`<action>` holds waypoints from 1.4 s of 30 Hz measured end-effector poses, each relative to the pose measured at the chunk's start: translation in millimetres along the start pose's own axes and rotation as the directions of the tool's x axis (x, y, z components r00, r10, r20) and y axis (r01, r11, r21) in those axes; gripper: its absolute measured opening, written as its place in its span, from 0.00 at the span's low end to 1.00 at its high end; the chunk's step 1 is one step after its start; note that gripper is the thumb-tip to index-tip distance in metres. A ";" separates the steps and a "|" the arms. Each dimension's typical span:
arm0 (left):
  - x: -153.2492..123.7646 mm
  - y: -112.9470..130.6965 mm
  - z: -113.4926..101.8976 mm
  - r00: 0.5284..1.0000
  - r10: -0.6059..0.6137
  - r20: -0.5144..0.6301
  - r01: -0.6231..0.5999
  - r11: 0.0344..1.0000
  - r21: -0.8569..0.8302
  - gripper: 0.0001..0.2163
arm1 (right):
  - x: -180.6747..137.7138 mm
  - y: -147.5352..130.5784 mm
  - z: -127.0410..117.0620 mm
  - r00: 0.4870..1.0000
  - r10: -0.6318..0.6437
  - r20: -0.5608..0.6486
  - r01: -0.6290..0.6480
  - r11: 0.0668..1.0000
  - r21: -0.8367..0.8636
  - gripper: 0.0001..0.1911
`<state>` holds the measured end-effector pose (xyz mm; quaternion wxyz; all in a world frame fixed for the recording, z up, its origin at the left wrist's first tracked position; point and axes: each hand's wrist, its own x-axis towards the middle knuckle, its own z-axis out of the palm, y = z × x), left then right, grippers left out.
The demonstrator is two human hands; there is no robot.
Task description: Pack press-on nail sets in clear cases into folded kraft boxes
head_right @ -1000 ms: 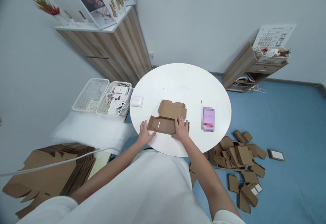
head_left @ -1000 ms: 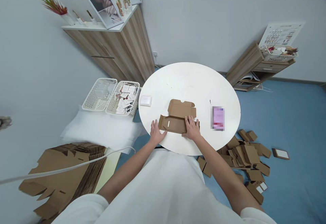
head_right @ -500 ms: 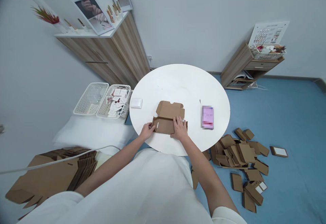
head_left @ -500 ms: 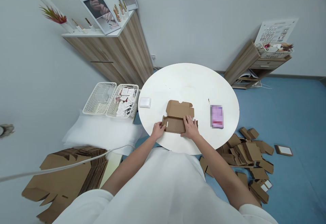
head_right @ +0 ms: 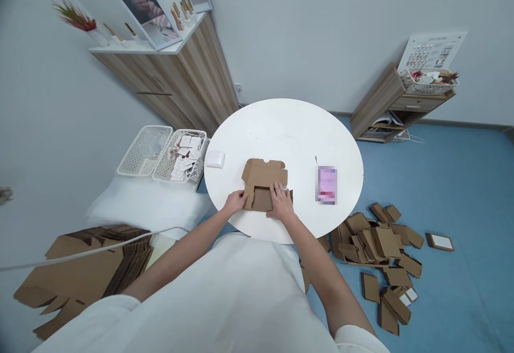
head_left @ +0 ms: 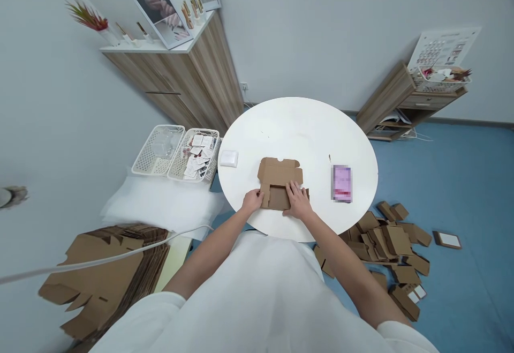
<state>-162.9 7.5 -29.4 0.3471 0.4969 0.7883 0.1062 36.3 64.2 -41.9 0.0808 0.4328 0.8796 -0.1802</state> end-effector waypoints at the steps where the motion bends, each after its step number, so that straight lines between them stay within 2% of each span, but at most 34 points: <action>1: 1.3 -0.5 -0.5 1.000 -0.013 0.003 0.013 1.000 0.014 0.15 | -0.5 0.5 -0.1 1.000 -0.008 0.003 0.008 1.000 -0.006 0.61; 9: 8.9 -2.5 -3.9 1.000 -0.022 0.002 0.021 0.992 0.123 0.12 | -3.5 2.8 -3.5 0.996 -0.069 0.049 0.071 0.996 -0.050 0.64; 16: 13.5 -5.5 -5.4 0.999 -0.019 -0.029 0.024 0.982 0.187 0.09 | -1.9 -9.7 -4.2 0.998 -0.030 0.063 0.038 0.993 -0.115 0.61; 19: 12.2 -12.5 -7.4 1.000 0.008 -0.018 -0.004 0.983 0.185 0.10 | -0.2 -15.6 -2.7 0.998 -0.007 0.065 0.016 0.991 -0.135 0.60; 22: 3.8 -22.1 -11.5 0.992 0.113 -0.057 -0.104 0.986 0.133 0.16 | 0.1 -18.6 -2.1 0.998 0.016 0.055 -0.007 0.988 -0.155 0.59; 24: -3.9 -27.2 -16.8 0.961 0.248 -0.125 -0.235 0.966 0.107 0.27 | -1.1 -19.3 -2.2 0.999 0.024 0.045 -0.016 0.986 -0.169 0.59; 26: -9.5 -28.9 -24.0 0.901 0.416 -0.126 -0.399 0.907 0.138 0.38 | -3.0 -19.9 -2.2 0.999 0.022 0.037 -0.015 0.984 -0.178 0.58; 29: -8.5 -24.1 -33.9 0.797 0.602 0.047 -0.594 0.767 0.242 0.46 | -6.1 -22.2 -2.0 0.999 0.021 0.036 -0.014 0.983 -0.184 0.57; 30: -5.8 -21.4 -35.7 0.776 0.621 0.110 -0.624 0.730 0.279 0.48 | -6.9 -23.5 -2.2 0.999 0.025 0.039 -0.017 0.982 -0.186 0.57; 32: 1.3 -16.9 -36.5 0.765 0.614 0.196 -0.640 0.687 0.344 0.50 | -8.8 -26.5 -3.5 0.998 0.040 0.046 -0.031 0.982 -0.189 0.57; 36: 13.6 -16.7 -31.1 0.768 0.592 0.242 -0.637 0.670 0.381 0.49 | -20.4 -28.5 -8.6 0.997 0.064 0.035 -0.057 0.986 -0.158 0.57; 39: 17.9 -21.8 -27.9 0.761 0.604 0.239 -0.646 0.668 0.369 0.49 | -40.0 -23.7 -9.1 0.982 0.181 -0.048 -0.183 0.983 -0.029 0.53; 41: 19.2 -23.7 -27.2 0.756 0.612 0.230 -0.651 0.667 0.362 0.50 | -54.1 -19.3 -5.9 0.927 0.362 -0.096 -0.345 0.925 0.162 0.50; 42: 19.5 -23.7 -27.0 0.755 0.616 0.225 -0.652 0.668 0.359 0.50 | -59.9 -17.3 -3.4 0.883 0.460 -0.093 -0.419 0.862 0.285 0.48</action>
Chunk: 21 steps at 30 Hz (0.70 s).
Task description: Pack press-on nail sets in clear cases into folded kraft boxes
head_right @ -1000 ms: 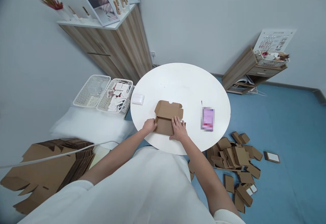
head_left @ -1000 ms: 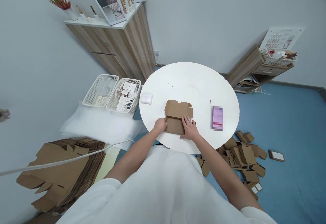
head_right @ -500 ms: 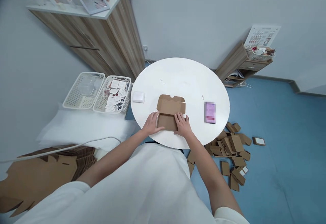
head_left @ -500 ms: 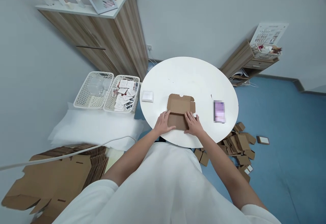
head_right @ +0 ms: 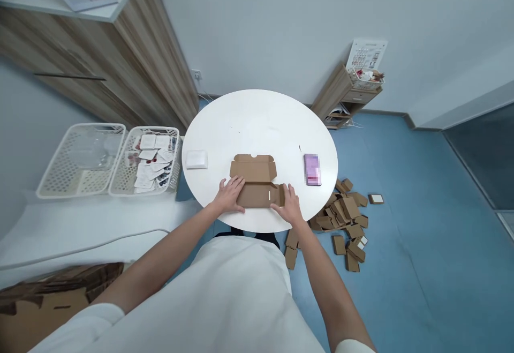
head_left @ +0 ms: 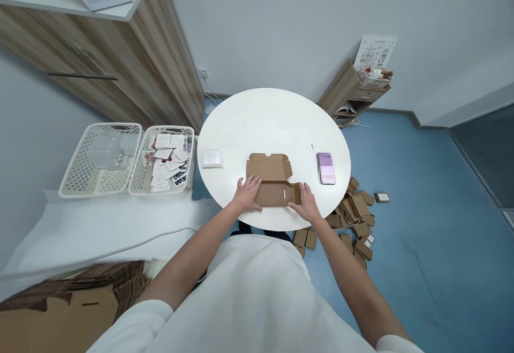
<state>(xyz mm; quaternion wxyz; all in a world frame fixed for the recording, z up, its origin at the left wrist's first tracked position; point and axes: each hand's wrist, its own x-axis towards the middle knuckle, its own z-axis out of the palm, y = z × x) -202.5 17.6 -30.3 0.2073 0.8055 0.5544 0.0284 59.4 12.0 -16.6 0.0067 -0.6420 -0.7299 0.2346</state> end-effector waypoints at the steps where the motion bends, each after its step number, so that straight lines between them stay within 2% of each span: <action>1: 0.6 0.4 -0.2 1.000 -0.001 -0.004 0.001 1.000 -0.002 0.50 | -3.3 4.0 1.4 0.995 0.100 -0.006 -0.099 0.987 0.128 0.46; 3: 2.6 2.7 -1.1 1.000 -0.011 -0.003 0.011 1.000 0.002 0.50 | -5.9 8.9 5.5 0.967 0.253 0.020 -0.242 0.897 0.369 0.42; 5: 4.9 5.9 -2.2 1.000 -0.028 0.008 0.028 0.999 0.019 0.51 | -3.7 10.5 9.8 0.937 0.348 0.041 -0.314 0.782 0.538 0.40; 8: 8.1 9.6 -2.9 0.999 -0.046 0.020 0.045 0.998 0.043 0.52 | 4.2 10.6 11.9 0.912 0.410 0.035 -0.319 0.651 0.689 0.36; 11: 11.4 10.9 -1.5 0.999 -0.046 0.004 0.046 0.998 0.042 0.52 | 11.0 11.5 6.1 0.930 0.368 0.012 -0.239 0.579 0.780 0.27; 16: 21.4 15.5 3.7 0.997 -0.063 -0.036 0.063 0.998 0.016 0.53 | 16.2 8.8 -9.3 0.971 0.239 -0.005 -0.130 0.546 0.827 0.20; 18: 27.4 20.0 5.2 0.996 -0.073 -0.044 0.073 0.997 0.006 0.53 | 18.8 6.7 -11.6 0.981 0.193 0.023 -0.135 0.589 0.797 0.20; 21: 37.5 27.2 6.0 0.996 -0.082 -0.046 0.082 0.997 -0.004 0.53 | 25.8 6.6 -10.4 0.983 0.181 0.028 -0.151 0.712 0.686 0.23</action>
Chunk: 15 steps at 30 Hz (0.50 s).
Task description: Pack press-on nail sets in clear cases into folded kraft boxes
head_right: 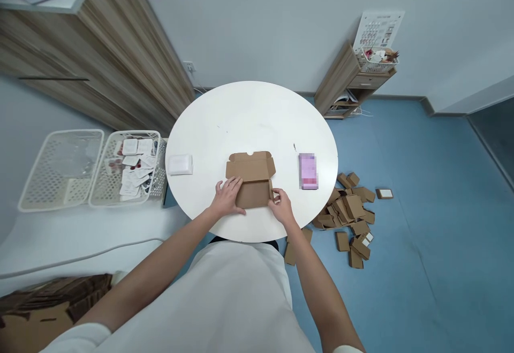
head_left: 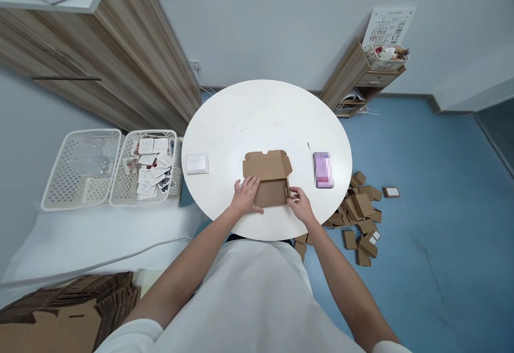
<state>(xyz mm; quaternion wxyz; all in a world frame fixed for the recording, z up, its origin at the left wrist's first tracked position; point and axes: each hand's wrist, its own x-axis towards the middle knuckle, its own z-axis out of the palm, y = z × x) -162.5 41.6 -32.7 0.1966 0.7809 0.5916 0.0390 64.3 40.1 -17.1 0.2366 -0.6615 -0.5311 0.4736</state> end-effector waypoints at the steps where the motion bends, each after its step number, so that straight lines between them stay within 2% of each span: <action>1: 3.4 2.1 0.1 1.000 -0.003 0.000 0.003 1.000 -0.003 0.52 | 3.4 0.9 0.2 0.999 -0.033 -0.006 0.032 0.998 -0.055 0.23; 5: 18.8 5.9 -1.6 1.000 -0.017 -0.011 0.017 1.000 -0.017 0.53 | 21.6 4.4 -2.2 0.979 -0.204 0.012 0.202 0.956 -0.212 0.21; 8: 29.5 5.9 -5.6 0.999 -0.011 -0.032 0.011 0.999 -0.030 0.52 | 38.0 3.5 -6.0 0.989 -0.147 -0.024 0.137 0.958 -0.251 0.16; 12: 31.1 8.8 -10.6 0.992 -0.038 -0.124 0.029 0.997 -0.075 0.51 | 58.5 -0.4 -9.5 0.997 -0.068 -0.044 0.055 0.967 -0.247 0.20; 14: 25.1 11.9 -9.6 0.967 -0.142 -0.211 0.114 0.983 -0.141 0.49 | 66.3 -1.3 -10.4 0.998 -0.054 -0.017 0.048 0.964 -0.262 0.20; 15: 21.1 13.6 -7.8 0.940 -0.230 -0.252 0.183 0.963 -0.196 0.46 | 69.4 -1.3 -10.8 0.999 -0.047 0.002 0.046 0.961 -0.274 0.19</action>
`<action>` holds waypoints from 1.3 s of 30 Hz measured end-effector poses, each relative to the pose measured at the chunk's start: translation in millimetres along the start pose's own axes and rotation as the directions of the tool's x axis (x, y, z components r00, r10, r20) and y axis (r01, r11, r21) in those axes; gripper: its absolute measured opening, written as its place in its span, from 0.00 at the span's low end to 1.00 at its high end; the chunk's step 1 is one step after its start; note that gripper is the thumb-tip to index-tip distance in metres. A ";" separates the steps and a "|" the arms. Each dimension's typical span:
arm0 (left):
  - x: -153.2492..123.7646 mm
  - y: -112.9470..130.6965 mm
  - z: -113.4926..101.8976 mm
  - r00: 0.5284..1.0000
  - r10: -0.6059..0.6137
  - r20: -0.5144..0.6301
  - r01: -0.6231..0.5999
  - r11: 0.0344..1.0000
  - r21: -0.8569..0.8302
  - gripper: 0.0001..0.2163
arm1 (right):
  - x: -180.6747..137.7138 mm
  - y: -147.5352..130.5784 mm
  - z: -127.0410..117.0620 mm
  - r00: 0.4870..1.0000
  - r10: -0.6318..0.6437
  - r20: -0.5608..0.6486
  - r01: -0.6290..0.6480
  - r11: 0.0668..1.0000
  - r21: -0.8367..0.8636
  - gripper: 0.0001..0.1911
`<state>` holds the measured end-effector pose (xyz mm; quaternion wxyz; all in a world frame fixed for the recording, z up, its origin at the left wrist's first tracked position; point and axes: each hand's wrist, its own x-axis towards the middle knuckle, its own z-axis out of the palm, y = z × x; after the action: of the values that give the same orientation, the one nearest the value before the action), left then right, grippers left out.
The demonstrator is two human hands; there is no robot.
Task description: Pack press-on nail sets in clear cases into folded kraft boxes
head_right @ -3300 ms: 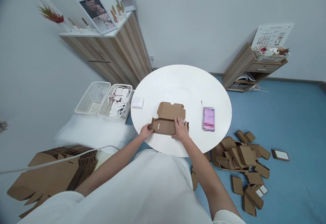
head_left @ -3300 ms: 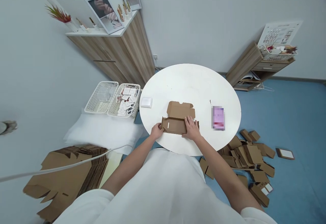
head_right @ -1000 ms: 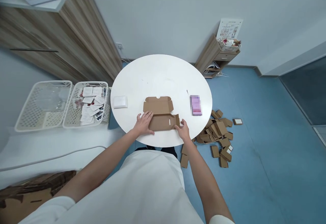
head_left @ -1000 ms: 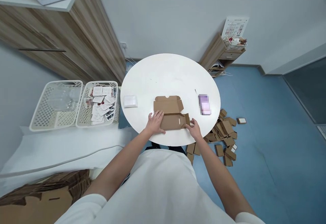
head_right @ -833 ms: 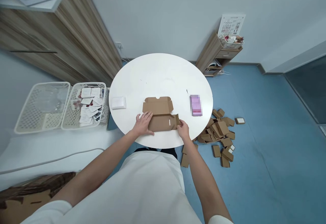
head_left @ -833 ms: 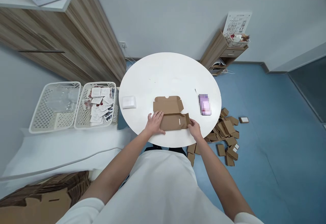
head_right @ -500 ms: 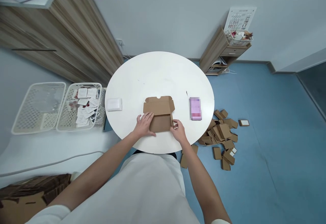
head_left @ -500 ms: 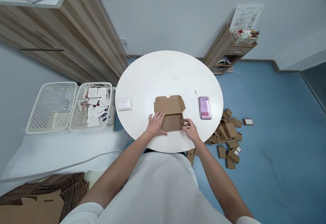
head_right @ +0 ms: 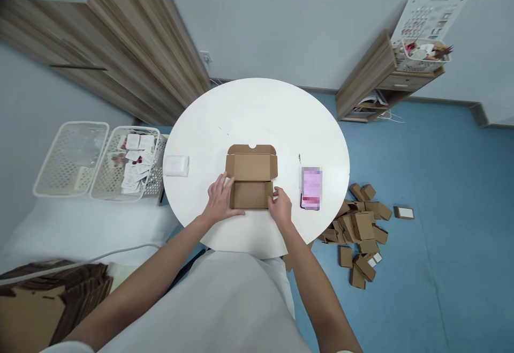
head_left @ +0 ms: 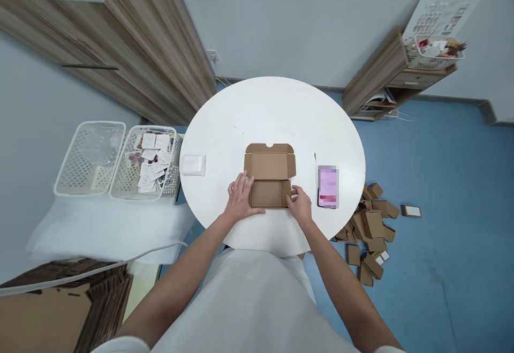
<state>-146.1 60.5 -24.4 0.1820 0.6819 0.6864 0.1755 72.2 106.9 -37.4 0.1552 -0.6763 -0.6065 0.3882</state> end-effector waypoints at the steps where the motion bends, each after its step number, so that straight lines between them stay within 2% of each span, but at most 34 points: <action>1: -4.9 0.3 1.4 0.994 -0.100 -0.051 0.098 0.994 -0.051 0.43 | 2.6 0.4 -0.2 1.000 0.001 0.019 -0.001 1.000 -0.012 0.18; 3: -14.0 0.4 5.9 0.950 -0.303 -0.079 0.285 0.940 -0.188 0.36 | 6.5 1.5 -0.4 0.999 0.009 0.052 -0.008 1.000 -0.027 0.15; 5: -20.2 0.5 11.8 0.909 -0.417 -0.001 0.396 0.862 -0.316 0.29 | 9.4 2.5 -0.2 0.996 0.024 0.083 -0.022 1.000 -0.019 0.13; 8: -22.7 2.9 20.6 0.881 -0.460 0.115 0.464 0.785 -0.411 0.21 | 13.3 3.8 0.9 0.991 0.049 0.121 -0.053 0.998 0.027 0.11; 12: -19.7 7.9 28.1 0.841 -0.531 0.103 0.514 0.725 -0.459 0.16 | 17.9 7.0 4.2 0.989 0.055 0.140 -0.068 0.993 0.094 0.10; 18: -19.4 9.6 30.0 0.818 -0.567 0.093 0.539 0.700 -0.468 0.17 | 19.8 9.5 7.8 0.989 0.050 0.141 -0.068 0.989 0.128 0.10; 23: -23.6 10.4 30.5 0.796 -0.594 0.116 0.568 0.668 -0.481 0.20 | 20.0 9.1 2.1 0.980 0.040 0.197 -0.074 0.983 0.169 0.11; 29: -28.3 9.3 30.1 0.801 -0.582 0.142 0.560 0.643 -0.523 0.23 | 17.2 13.7 -5.9 0.977 0.003 0.213 -0.044 0.981 0.190 0.24; 34: -27.4 3.6 27.0 0.808 -0.559 0.185 0.554 0.615 -0.560 0.23 | 9.3 17.6 -4.7 0.978 0.034 0.206 -0.073 0.980 0.184 0.27; 37: -27.0 -2.0 23.7 0.823 -0.527 0.212 0.542 0.618 -0.570 0.23 | 5.0 19.5 -5.2 0.992 0.043 0.123 -0.063 0.984 0.168 0.26; 39: -27.8 -7.9 19.7 0.834 -0.507 0.220 0.531 0.627 -0.570 0.22 | 1.4 17.6 -7.7 1.000 0.001 -0.029 0.002 0.993 0.115 0.26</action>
<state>-143.3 32.5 -45.2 0.4475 0.3620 0.7551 0.3140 90.0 106.4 -44.8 0.2027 -0.6717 -0.5809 0.4126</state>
